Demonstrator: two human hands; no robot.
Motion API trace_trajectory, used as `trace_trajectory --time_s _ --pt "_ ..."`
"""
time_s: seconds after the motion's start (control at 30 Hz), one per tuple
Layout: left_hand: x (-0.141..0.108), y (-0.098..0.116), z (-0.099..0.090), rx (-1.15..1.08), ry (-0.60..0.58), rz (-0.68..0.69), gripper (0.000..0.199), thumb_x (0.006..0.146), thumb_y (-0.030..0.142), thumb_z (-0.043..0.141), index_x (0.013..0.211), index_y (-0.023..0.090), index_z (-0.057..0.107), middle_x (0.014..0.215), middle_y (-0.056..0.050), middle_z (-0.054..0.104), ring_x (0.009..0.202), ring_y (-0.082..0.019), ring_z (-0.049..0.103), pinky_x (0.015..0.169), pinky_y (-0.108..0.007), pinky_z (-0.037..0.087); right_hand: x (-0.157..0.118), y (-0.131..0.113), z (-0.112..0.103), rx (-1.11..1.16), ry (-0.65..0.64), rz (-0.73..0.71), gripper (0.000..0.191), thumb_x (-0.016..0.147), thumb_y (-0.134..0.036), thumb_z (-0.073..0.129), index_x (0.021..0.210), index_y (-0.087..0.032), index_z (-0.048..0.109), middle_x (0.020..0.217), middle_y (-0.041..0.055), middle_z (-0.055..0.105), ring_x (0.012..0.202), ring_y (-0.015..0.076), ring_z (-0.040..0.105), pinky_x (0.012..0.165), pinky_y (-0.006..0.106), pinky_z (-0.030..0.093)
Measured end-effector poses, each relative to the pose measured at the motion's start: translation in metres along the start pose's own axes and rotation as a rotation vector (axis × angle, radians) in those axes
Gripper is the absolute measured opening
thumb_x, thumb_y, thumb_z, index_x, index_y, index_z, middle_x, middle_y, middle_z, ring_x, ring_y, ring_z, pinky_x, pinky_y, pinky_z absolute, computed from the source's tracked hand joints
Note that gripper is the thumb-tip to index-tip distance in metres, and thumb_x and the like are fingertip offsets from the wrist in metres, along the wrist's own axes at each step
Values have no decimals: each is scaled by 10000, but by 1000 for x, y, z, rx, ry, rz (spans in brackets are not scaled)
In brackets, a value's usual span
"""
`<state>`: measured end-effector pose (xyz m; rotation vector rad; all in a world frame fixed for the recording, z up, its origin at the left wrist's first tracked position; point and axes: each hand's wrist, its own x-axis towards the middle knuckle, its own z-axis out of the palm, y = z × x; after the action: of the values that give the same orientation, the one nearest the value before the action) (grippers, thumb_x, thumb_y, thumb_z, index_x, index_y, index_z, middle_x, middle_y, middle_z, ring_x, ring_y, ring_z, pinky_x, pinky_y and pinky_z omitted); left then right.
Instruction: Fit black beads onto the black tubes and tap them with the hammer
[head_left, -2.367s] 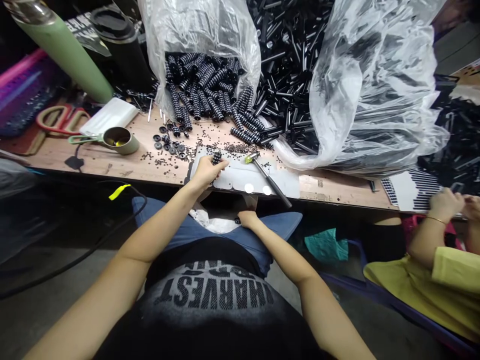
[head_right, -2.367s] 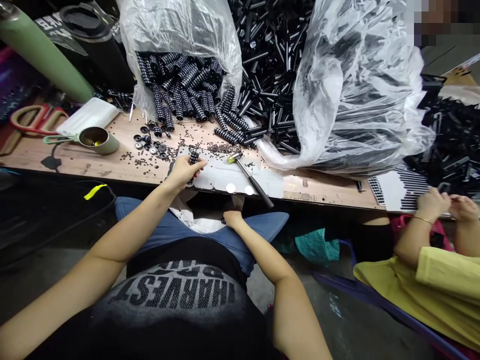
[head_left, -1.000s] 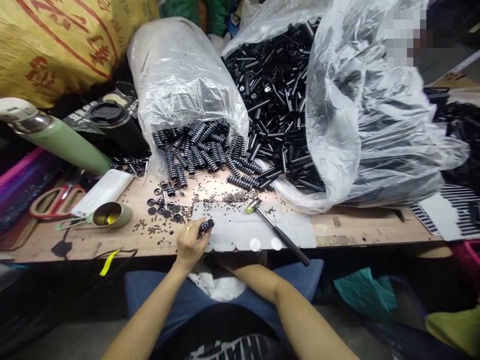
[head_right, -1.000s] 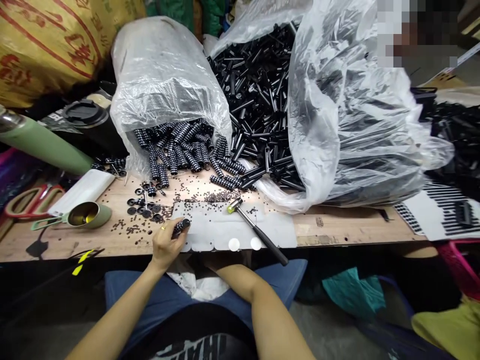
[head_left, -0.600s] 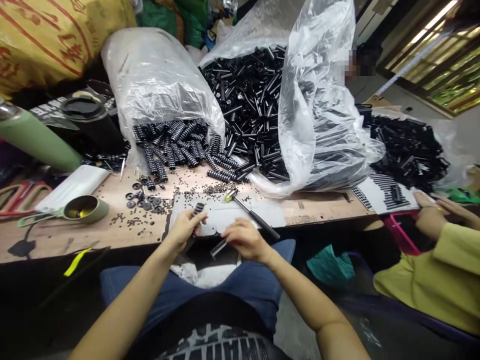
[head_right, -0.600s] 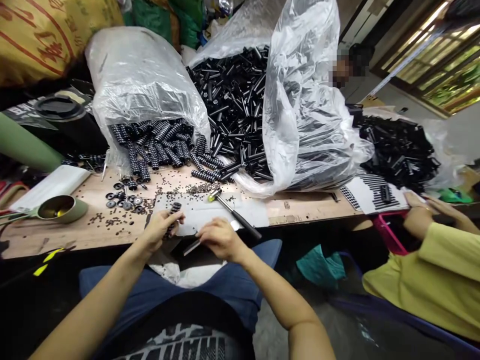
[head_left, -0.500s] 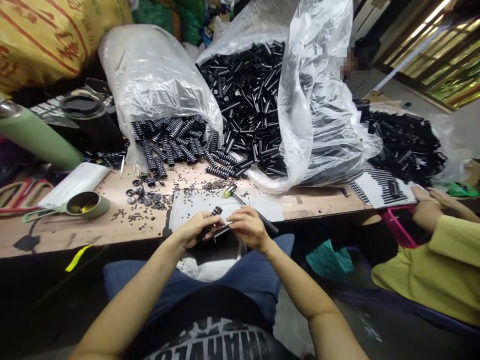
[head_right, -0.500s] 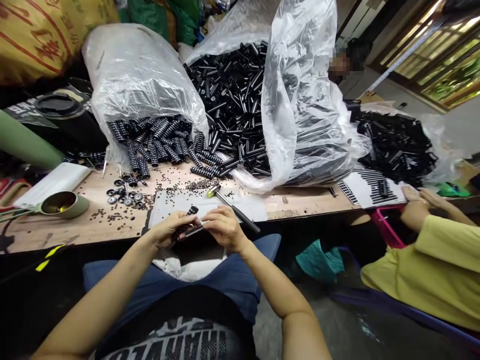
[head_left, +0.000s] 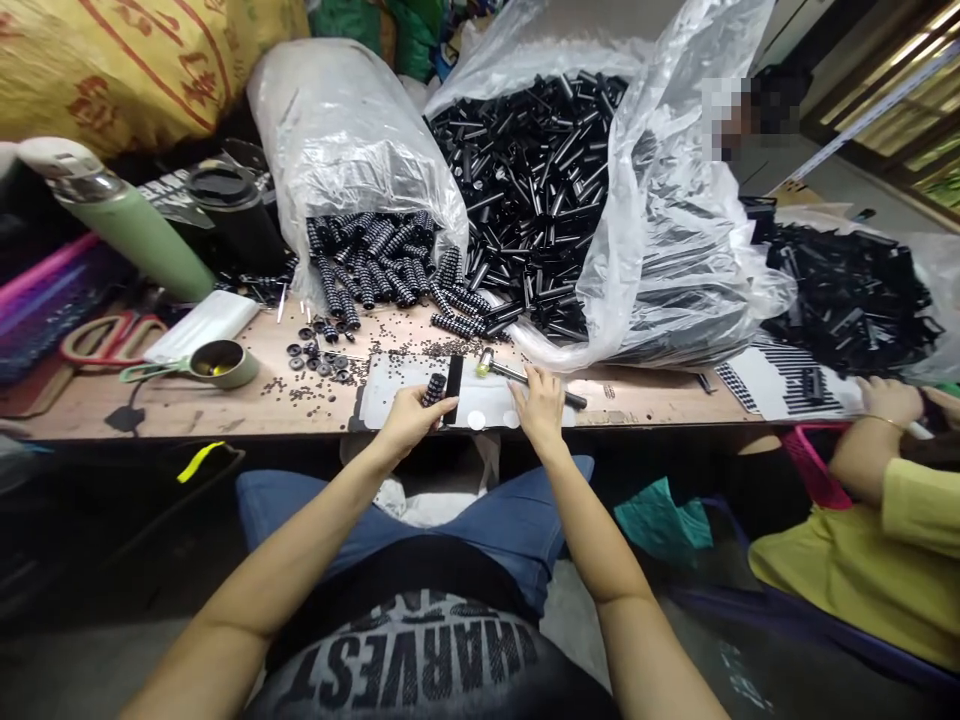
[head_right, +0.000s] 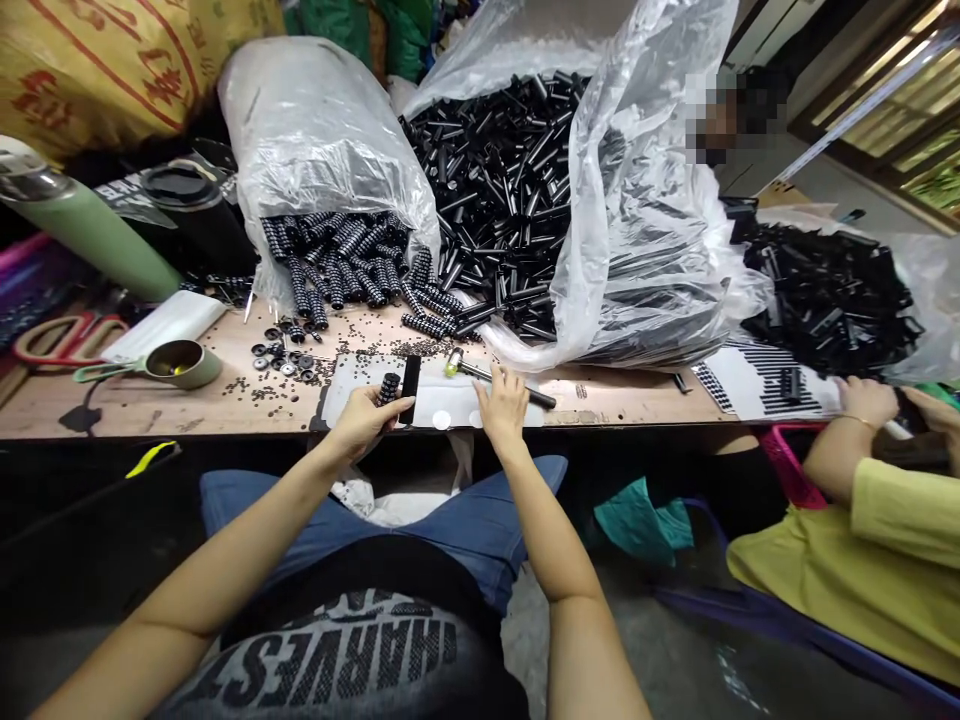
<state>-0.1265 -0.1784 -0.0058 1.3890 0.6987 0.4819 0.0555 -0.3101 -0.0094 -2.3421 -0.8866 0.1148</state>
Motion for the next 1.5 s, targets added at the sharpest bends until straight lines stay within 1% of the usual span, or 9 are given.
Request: trace_trajectory --time_s 0.13,0.23,0.4,0.53,0.63,0.77,0.93,1.13,1.5 --pt "-2 -11 5 384 99 514 169 815 311 609 731 165 615 725 -48 621 694 -163 588 659 -263 453 -18 -43 2 789 -520 325 733 808 -770 360 1210 -177 511 1011 118 659 892 238 640 781 384 519" --pt "-2 -20 7 547 38 705 115 832 226 541 848 169 640 824 -82 655 783 -193 621 723 -289 470 -28 -66 11 1097 -793 510 734 736 -826 383 1035 -182 567 844 68 662 766 192 654 707 317 532" --pt "-2 -23 7 445 95 563 289 826 295 605 1093 184 586 886 -63 638 793 -184 615 740 -294 482 -18 -63 16 1085 -569 427 625 651 -722 581 999 -204 548 927 49 639 842 195 635 795 342 522" --pt "1 -9 4 -20 20 222 447 835 430 610 1195 201 480 736 26 535 539 -97 517 548 -228 453 -8 -38 8 365 -211 24 854 507 -528 793 1215 -162 484 1244 145 526 1173 318 483 1023 486 382" --pt "3 3 2 -354 -93 47 445 814 529 600 1088 190 508 703 40 504 487 -70 482 482 -201 426 -13 -21 10 -76 -245 -180 933 538 -492 801 1305 -101 442 1314 213 457 1250 385 384 1050 546 319" --pt "5 10 4 -535 -84 -50 471 775 552 634 1021 157 561 649 38 515 431 -52 459 410 -171 369 -25 -11 15 -297 -312 -193 952 613 -616 739 1360 -121 418 1326 236 433 1212 418 406 979 588 357" --pt "5 8 6 -512 -85 -103 548 786 530 626 1173 145 571 501 75 453 303 -43 343 307 -153 222 -28 -28 4 -41 -283 -377 1067 594 -522 801 1437 -135 275 1369 202 416 1276 358 384 1054 525 353" --pt "4 13 14 -582 30 -168 424 772 437 627 1050 117 637 563 30 550 387 -90 496 371 -203 403 -28 -69 -6 202 -323 -711 1117 632 -465 785 1489 -195 121 1471 151 306 1378 327 274 1140 509 268" --pt "4 25 23 -572 33 -304 398 742 457 682 959 130 610 522 9 565 402 -144 572 383 -226 471 -25 -68 5 200 -348 -719 1106 610 -360 817 1473 -176 149 1452 168 328 1379 301 298 1154 473 280"
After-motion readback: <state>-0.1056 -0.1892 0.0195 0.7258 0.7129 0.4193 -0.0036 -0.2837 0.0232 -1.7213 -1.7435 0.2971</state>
